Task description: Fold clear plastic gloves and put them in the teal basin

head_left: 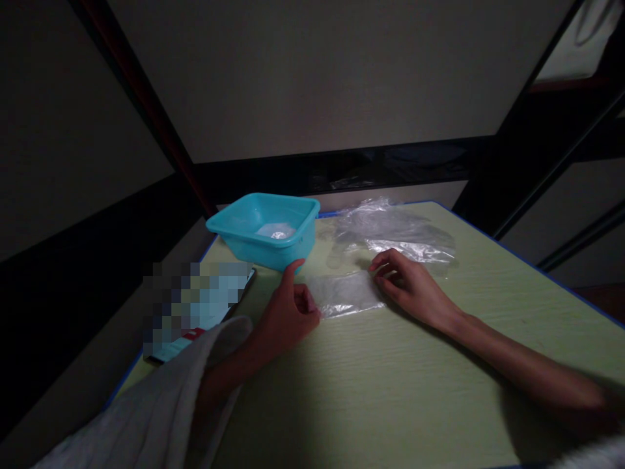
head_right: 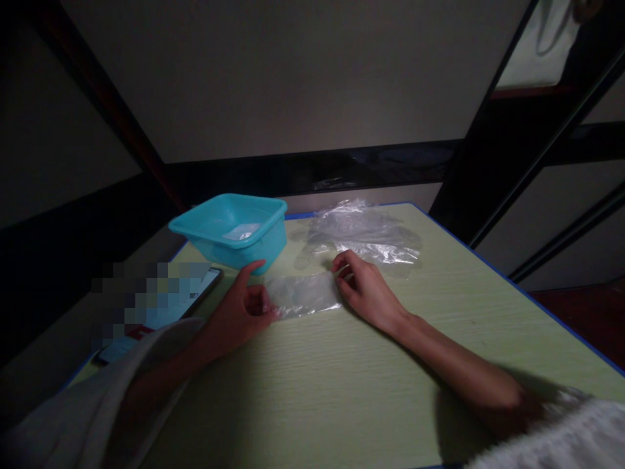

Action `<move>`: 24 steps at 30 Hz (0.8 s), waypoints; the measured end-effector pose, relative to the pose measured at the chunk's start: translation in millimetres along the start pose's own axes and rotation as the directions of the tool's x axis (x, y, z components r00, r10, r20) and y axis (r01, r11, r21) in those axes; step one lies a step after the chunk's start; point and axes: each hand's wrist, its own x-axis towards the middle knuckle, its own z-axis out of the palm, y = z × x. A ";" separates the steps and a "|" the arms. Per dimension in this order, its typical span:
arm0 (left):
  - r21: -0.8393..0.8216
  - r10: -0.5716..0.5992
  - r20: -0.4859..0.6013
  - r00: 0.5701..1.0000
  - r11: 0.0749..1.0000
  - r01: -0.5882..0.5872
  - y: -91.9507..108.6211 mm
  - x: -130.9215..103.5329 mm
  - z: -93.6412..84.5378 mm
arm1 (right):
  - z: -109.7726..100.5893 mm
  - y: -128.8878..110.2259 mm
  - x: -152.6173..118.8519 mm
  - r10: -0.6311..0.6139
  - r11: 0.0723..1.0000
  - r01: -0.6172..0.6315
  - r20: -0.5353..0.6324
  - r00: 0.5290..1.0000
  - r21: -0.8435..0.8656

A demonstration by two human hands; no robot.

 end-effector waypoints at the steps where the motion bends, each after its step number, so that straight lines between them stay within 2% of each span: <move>1: -0.004 -0.001 0.005 1.000 1.000 0.001 0.2 -0.1 0.3 | -0.7 -0.5 -0.2 -0.014 0.999 0.014 -0.004 1.000 -0.038; 4: -0.015 -0.008 0.013 1.000 1.000 0.009 2.3 -0.5 0.9 | -1.8 -3.2 -2.8 -0.094 0.975 0.099 0.036 0.995 -0.199; 7: -0.015 -0.017 0.019 1.000 1.000 0.017 4.4 -0.7 0.9 | 1.5 -6.1 -8.6 -0.186 0.898 0.242 0.180 0.966 -0.367; 11: -0.005 -0.008 0.021 1.000 1.000 0.009 4.0 -0.5 0.1 | 10.6 -5.7 -16.5 -0.214 0.801 0.363 0.340 0.916 -0.475; 18: 0.048 0.002 -0.017 1.000 0.999 -0.002 5.5 0.3 -5.2 | 15.6 4.2 -19.7 -0.204 0.784 0.392 0.397 0.895 -0.481; 24: 0.161 0.003 0.098 0.995 0.987 -0.019 6.9 3.9 -18.8 | 13.1 0.6 -18.4 -0.165 0.788 0.380 0.429 0.888 -0.484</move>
